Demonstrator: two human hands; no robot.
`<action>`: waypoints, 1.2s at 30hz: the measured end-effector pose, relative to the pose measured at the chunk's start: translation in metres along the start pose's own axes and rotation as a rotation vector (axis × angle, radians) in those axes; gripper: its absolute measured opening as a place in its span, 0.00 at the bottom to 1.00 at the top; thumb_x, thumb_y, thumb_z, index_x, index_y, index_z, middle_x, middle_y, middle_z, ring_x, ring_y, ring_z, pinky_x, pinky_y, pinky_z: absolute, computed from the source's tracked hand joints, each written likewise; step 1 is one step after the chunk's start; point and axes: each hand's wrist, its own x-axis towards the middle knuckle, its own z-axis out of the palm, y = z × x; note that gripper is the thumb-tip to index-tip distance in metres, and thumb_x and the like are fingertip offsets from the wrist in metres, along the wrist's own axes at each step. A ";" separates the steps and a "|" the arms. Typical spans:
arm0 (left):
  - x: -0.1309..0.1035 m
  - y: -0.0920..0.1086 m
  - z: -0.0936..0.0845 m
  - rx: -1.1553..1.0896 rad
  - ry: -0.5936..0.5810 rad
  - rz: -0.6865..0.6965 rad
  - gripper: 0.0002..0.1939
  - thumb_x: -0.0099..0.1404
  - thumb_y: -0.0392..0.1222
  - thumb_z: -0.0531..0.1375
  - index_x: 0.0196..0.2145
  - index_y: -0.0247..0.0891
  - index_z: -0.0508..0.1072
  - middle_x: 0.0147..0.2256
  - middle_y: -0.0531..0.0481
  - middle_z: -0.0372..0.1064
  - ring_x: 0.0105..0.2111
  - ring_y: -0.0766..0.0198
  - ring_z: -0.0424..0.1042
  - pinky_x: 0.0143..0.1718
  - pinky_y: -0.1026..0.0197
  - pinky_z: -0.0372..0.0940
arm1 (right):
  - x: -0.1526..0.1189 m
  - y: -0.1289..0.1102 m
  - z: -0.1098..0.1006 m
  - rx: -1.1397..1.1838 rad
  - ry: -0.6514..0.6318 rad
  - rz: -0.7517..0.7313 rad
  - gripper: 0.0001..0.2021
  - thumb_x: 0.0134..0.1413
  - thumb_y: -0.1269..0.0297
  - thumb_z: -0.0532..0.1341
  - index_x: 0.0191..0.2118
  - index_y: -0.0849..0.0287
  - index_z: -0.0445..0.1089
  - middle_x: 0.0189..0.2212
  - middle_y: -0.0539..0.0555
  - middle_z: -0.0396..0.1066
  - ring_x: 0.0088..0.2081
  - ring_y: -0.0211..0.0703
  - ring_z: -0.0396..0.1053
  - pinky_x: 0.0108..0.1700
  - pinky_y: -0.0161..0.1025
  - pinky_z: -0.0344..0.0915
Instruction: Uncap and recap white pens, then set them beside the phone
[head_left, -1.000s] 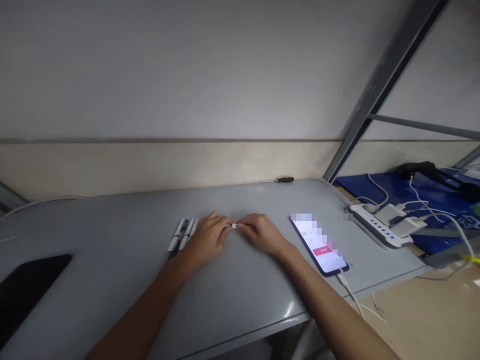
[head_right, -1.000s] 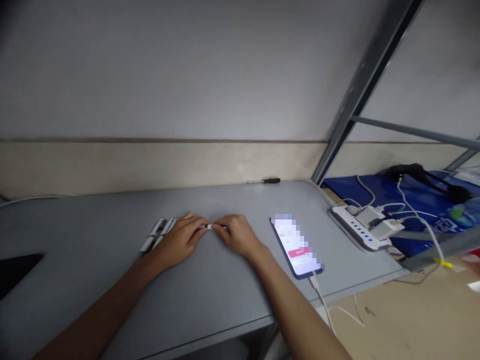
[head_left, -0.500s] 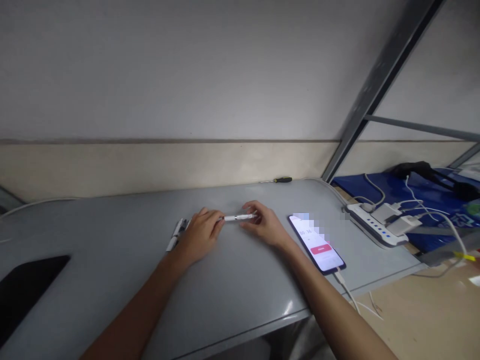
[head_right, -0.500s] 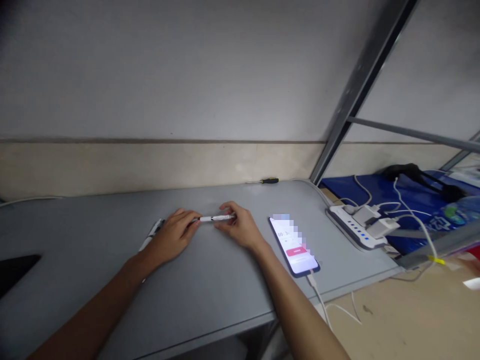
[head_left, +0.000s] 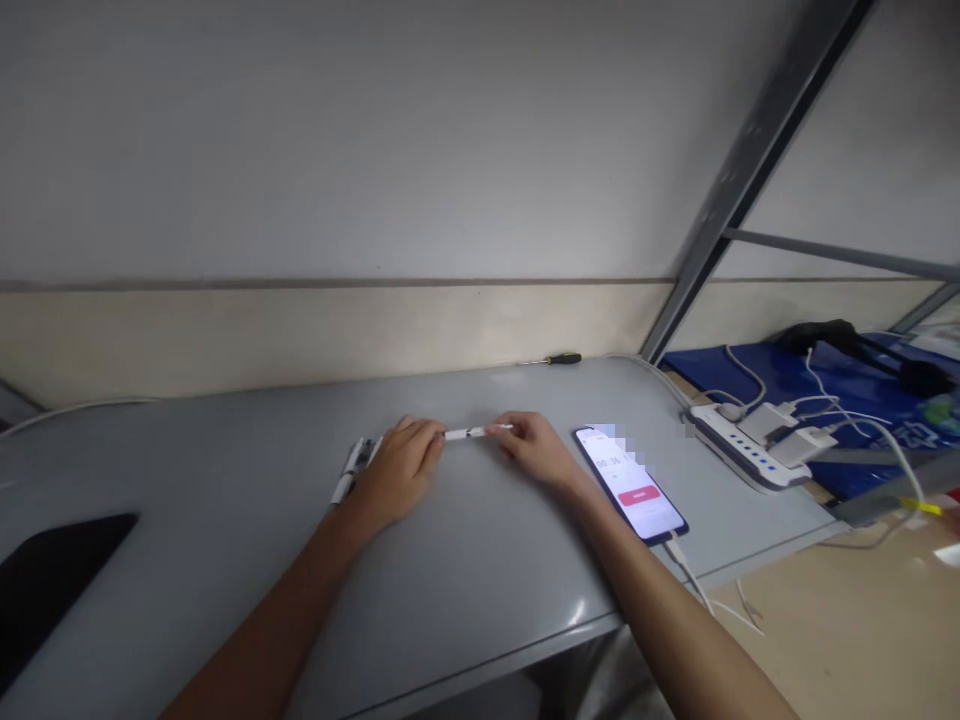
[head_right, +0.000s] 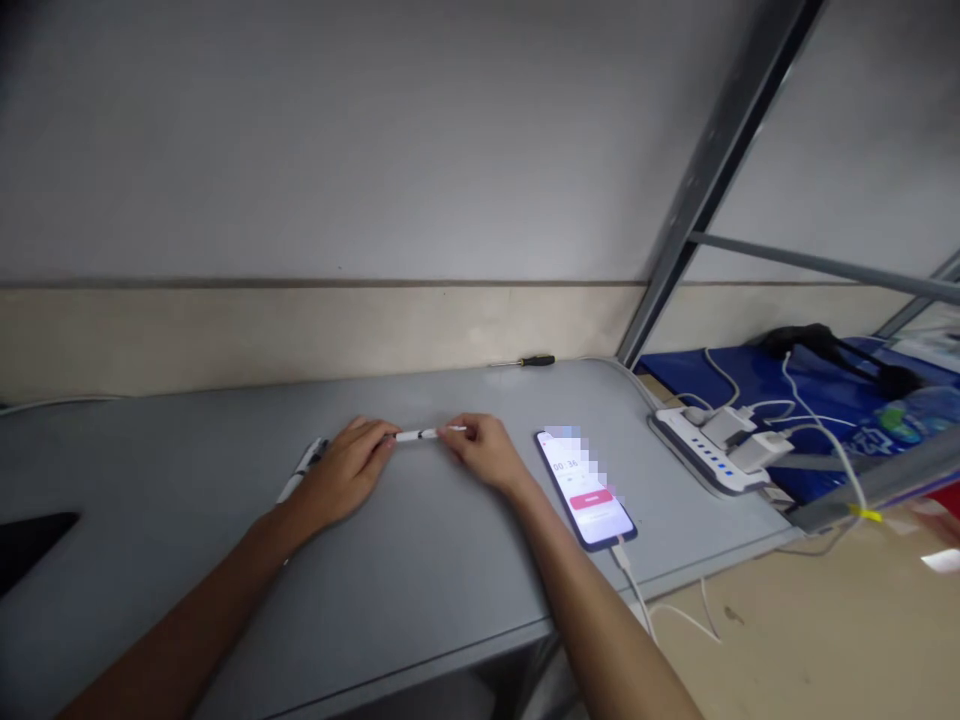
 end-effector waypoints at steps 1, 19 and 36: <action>0.000 0.001 0.000 -0.005 0.003 0.001 0.16 0.73 0.43 0.44 0.40 0.39 0.70 0.36 0.47 0.71 0.41 0.57 0.66 0.44 0.54 0.62 | 0.000 0.000 0.000 -0.011 0.001 0.017 0.21 0.59 0.48 0.55 0.25 0.60 0.68 0.17 0.46 0.59 0.21 0.34 0.55 0.24 0.33 0.51; -0.001 0.003 -0.003 0.003 -0.008 -0.001 0.15 0.73 0.44 0.44 0.38 0.39 0.69 0.35 0.48 0.68 0.40 0.57 0.66 0.41 0.56 0.62 | -0.002 0.000 0.001 -0.068 0.002 -0.042 0.22 0.59 0.48 0.57 0.23 0.60 0.65 0.18 0.46 0.56 0.23 0.34 0.54 0.26 0.34 0.50; -0.001 -0.002 -0.001 0.042 -0.054 -0.086 0.16 0.72 0.43 0.45 0.33 0.39 0.69 0.30 0.49 0.63 0.34 0.59 0.65 0.38 0.58 0.59 | -0.002 0.004 0.002 -0.164 0.098 -0.220 0.15 0.57 0.54 0.63 0.43 0.60 0.74 0.28 0.50 0.70 0.28 0.36 0.63 0.32 0.33 0.57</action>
